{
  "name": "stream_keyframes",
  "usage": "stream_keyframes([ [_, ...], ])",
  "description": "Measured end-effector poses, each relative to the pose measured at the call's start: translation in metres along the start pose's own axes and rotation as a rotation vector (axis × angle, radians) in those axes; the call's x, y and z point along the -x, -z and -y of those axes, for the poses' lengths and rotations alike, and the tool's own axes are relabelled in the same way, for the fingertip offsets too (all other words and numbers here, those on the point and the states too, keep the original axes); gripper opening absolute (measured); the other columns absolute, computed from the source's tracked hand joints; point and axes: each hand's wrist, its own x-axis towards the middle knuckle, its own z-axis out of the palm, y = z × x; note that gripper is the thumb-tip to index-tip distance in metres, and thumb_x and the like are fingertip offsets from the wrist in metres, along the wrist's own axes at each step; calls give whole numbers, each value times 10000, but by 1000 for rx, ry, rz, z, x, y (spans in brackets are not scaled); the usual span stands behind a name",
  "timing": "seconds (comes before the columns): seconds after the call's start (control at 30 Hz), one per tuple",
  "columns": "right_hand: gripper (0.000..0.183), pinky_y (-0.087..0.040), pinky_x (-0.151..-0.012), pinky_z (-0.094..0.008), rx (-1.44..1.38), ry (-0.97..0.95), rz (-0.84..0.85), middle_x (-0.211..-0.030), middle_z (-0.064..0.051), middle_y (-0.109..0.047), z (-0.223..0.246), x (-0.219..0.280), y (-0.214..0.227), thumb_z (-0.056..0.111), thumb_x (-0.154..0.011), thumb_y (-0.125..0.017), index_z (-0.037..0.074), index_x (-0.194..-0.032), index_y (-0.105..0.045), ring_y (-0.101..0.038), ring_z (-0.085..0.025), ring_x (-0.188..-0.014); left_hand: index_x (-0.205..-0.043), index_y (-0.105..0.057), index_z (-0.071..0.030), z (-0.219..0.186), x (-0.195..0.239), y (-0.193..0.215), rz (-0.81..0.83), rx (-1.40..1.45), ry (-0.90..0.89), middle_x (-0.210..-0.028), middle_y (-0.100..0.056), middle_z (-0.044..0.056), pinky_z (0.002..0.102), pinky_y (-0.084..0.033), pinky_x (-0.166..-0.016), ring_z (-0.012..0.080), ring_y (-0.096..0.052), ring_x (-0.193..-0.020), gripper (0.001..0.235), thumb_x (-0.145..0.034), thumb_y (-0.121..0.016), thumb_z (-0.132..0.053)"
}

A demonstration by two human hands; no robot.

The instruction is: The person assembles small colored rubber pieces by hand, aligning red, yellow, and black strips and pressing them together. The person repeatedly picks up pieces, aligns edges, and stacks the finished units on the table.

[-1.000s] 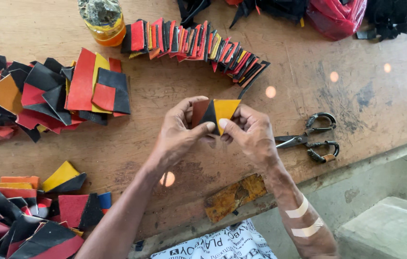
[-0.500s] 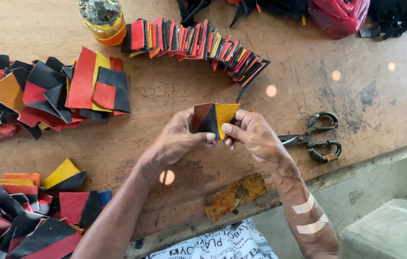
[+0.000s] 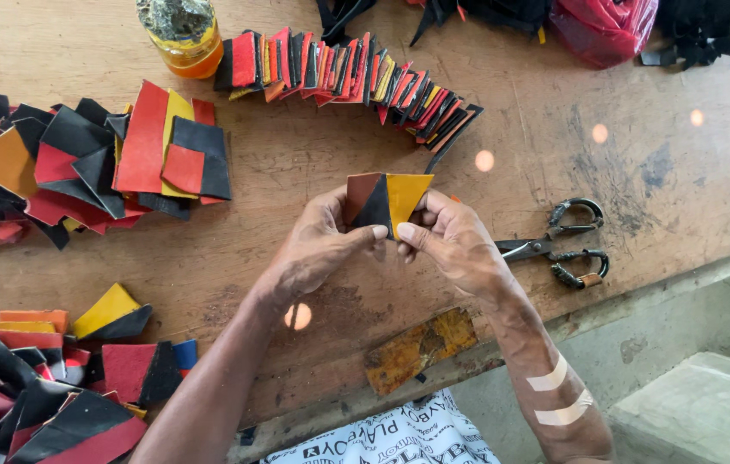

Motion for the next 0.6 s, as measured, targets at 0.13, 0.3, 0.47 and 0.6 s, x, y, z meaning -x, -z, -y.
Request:
stream_keyframes([
  [0.13, 306, -561, -677, -278, -236, -135, 103, -965, -84, -707, -1, -2, 4, 90, -978, -673, -61, -1237, -616, -659, -126, -787, -1301, -595, -32, -1, 3, 6, 55, -17, 21, -1011, -714, 19, 298, -591, -799, 106, -685, -855, 453, -875, -736, -98],
  [0.3, 280, -583, -690, -282, -197, -84, 106, -979, -99, -722, -1, -2, 9, 72, -958, -687, -66, -1197, -638, -686, -143, -796, -1295, -600, -23, -4, 3, 6, 72, -35, 29, -960, -706, 32, 297, -580, -792, 110, -679, -838, 451, -879, -742, -126],
  [0.47, 270, -603, -702, -292, -117, -50, 46, -983, -99, -721, 2, -2, 5, 51, -941, -694, -56, -1185, -650, -693, -139, -804, -1272, -611, -8, -7, 3, 4, 34, -71, 43, -949, -704, 29, 275, -573, -761, 94, -665, -818, 435, -862, -720, -104],
  [0.6, 270, -602, -709, -294, -64, -44, 39, -974, -95, -719, 3, -2, 4, 48, -947, -690, -49, -1194, -645, -690, -136, -807, -1273, -615, -12, -7, 2, 3, 20, -82, 40, -938, -702, 38, 268, -561, -719, 96, -662, -797, 431, -859, -709, -90],
])
